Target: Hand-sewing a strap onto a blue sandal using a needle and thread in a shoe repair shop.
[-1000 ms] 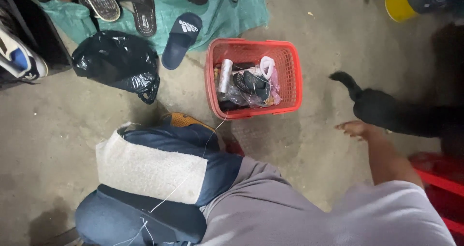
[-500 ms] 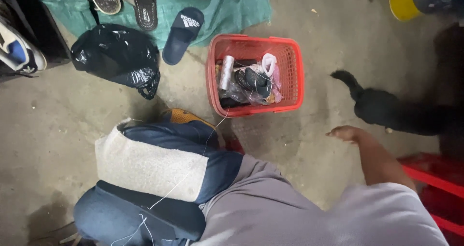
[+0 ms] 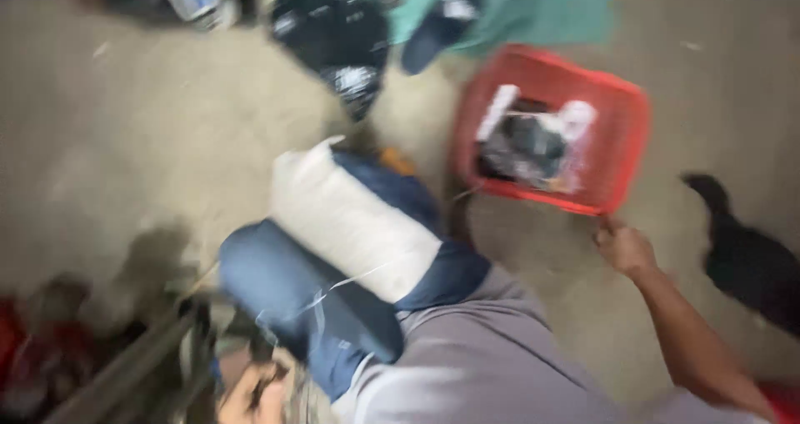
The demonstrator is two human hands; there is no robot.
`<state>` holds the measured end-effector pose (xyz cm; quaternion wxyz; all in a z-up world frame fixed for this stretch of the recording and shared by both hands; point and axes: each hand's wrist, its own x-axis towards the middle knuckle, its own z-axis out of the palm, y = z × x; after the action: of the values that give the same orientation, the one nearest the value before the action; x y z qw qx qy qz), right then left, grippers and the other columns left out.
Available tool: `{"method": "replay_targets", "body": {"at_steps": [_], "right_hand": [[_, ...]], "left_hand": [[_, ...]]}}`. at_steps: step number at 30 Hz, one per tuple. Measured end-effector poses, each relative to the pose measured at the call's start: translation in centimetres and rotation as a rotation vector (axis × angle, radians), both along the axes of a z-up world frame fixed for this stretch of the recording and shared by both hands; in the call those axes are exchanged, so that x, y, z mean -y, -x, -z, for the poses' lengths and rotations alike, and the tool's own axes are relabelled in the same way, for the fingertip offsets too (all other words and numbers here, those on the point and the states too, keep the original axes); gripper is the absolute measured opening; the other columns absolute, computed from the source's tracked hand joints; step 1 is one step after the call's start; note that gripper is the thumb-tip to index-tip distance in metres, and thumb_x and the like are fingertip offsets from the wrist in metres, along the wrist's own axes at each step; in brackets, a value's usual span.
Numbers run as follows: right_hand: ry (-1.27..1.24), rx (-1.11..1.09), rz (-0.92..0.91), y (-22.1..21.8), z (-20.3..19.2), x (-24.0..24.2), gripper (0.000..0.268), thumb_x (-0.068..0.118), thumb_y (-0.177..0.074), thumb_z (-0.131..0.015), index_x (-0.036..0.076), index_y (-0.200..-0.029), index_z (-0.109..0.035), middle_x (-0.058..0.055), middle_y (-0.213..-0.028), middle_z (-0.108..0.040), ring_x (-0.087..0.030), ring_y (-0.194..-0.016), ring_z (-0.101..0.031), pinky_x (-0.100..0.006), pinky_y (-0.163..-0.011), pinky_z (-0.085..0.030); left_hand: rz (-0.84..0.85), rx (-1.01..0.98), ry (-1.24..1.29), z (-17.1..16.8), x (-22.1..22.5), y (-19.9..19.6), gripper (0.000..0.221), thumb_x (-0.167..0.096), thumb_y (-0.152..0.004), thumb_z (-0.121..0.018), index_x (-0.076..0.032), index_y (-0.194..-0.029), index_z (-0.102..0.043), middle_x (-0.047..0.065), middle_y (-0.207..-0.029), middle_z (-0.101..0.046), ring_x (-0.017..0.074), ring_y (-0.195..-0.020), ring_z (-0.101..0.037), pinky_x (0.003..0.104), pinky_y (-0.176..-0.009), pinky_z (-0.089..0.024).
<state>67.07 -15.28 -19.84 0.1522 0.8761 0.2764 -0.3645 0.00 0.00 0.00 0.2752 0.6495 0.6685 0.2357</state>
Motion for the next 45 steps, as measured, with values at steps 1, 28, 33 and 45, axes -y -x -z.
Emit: {"method": "replay_targets", "body": {"at_steps": [1, 28, 33, 45], "right_hand": [[0.0, -0.04, -0.059, 1.7, -0.2, -3.0, 0.052, 0.041, -0.091, -0.047, 0.03, -0.141, -0.056, -0.016, -0.131, -0.071, -0.045, -0.119, -0.065, -0.052, -0.095, -0.049], [-0.909, -0.787, -1.042, 26.7, -18.5, -17.5, 0.034, 0.0, -0.08, -0.061, 0.014, -0.111, -0.067, -0.001, -0.078, -0.06, -0.019, -0.068, -0.06, -0.034, -0.053, -0.045], [-0.953, -0.35, -1.006, 27.8, -20.8, -19.3, 0.028, 0.024, -0.098, -0.058, 0.024, -0.122, -0.072, 0.003, -0.109, -0.069, -0.015, -0.103, -0.068, -0.031, -0.058, -0.053], [-0.868, -0.445, -0.51, 35.6, -20.4, -20.5, 0.031, 0.038, -0.078, -0.073, 0.036, -0.107, -0.083, 0.012, -0.105, -0.083, -0.006, -0.099, -0.076, -0.023, -0.094, -0.056]], "left_hand": [[-0.059, -0.04, 0.0, -1.4, -0.3, -0.2, 0.013, -0.026, -0.071, -0.062, -0.017, -0.075, -0.069, -0.004, -0.06, -0.055, 0.0119, -0.056, -0.046, 0.028, -0.058, -0.042], [0.033, 0.104, 0.049, -5.7, -5.6, -5.2, 0.021, -0.01, -0.099, -0.064, -0.004, -0.119, -0.068, 0.009, -0.115, -0.075, 0.0178, -0.095, -0.078, 0.029, -0.085, -0.063], [0.136, 0.126, -0.034, -6.2, -6.2, -5.9, 0.019, -0.012, -0.101, -0.062, -0.002, -0.115, -0.07, 0.01, -0.114, -0.075, 0.0231, -0.103, -0.075, 0.037, -0.095, -0.061], [0.32, -0.028, 0.123, -5.2, -6.4, -5.7, 0.029, -0.016, -0.095, -0.068, -0.018, -0.123, -0.066, 0.004, -0.11, -0.07, 0.0274, -0.086, -0.071, 0.042, -0.072, -0.055]]}}
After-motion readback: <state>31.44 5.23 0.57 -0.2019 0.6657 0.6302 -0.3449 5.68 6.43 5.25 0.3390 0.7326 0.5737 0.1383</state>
